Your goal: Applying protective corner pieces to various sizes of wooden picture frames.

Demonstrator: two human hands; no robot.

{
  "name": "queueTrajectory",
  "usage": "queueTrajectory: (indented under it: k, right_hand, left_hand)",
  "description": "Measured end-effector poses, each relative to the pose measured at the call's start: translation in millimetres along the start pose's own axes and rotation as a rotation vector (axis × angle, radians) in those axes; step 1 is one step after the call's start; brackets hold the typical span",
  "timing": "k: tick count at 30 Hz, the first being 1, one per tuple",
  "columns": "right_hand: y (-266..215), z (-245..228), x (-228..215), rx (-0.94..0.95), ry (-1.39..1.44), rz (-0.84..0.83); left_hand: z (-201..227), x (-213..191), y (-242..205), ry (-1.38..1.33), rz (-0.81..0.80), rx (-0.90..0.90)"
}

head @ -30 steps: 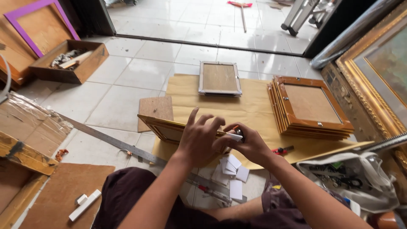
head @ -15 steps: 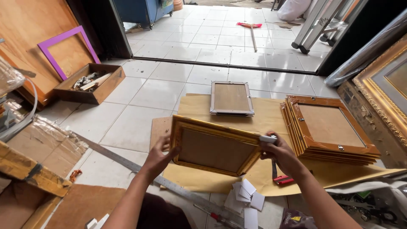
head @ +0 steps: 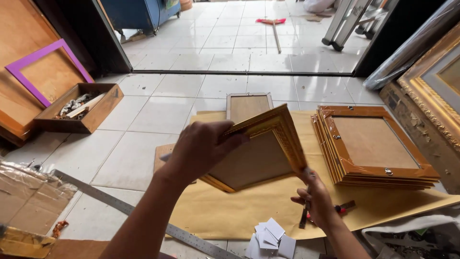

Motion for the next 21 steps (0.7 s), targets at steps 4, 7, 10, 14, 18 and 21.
queueTrajectory:
  k: [4,7,10,14,18,21]
  right_hand:
    - [16,31,-16,0.013,-0.585,0.212]
    - [24,46,-11,-0.089,-0.851,-0.008]
    - [-4,50,12,-0.062,-1.184,-0.288]
    - [-18,64,7,0.021,-1.562,-0.461]
    - [-11,74,-5,0.001,-1.527,-0.521]
    - [-18,65,-3,0.091,-1.392,-0.389]
  left_hand:
    - [-6,32,-2,0.300,-0.087,0.051]
    - [-13,60,-13,0.428,-0.080,0.174]
    - [-24,78,-26,0.450,-0.142,0.141]
    - [-31,78,-35,0.498,-0.044,0.095]
    - [-25,77,-32,0.544,0.075,0.050]
    - [-30,81,-33,0.559,0.024,0.036]
Point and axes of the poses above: each hand's wrist, its own y-axis towards the middle knuckle, its own x-axis out of the palm, z = x × y, the point moved 5 cm from there along y, towards the middle knuckle, and after that the axes turned 12 degrees about y, right-handed, at the moved point
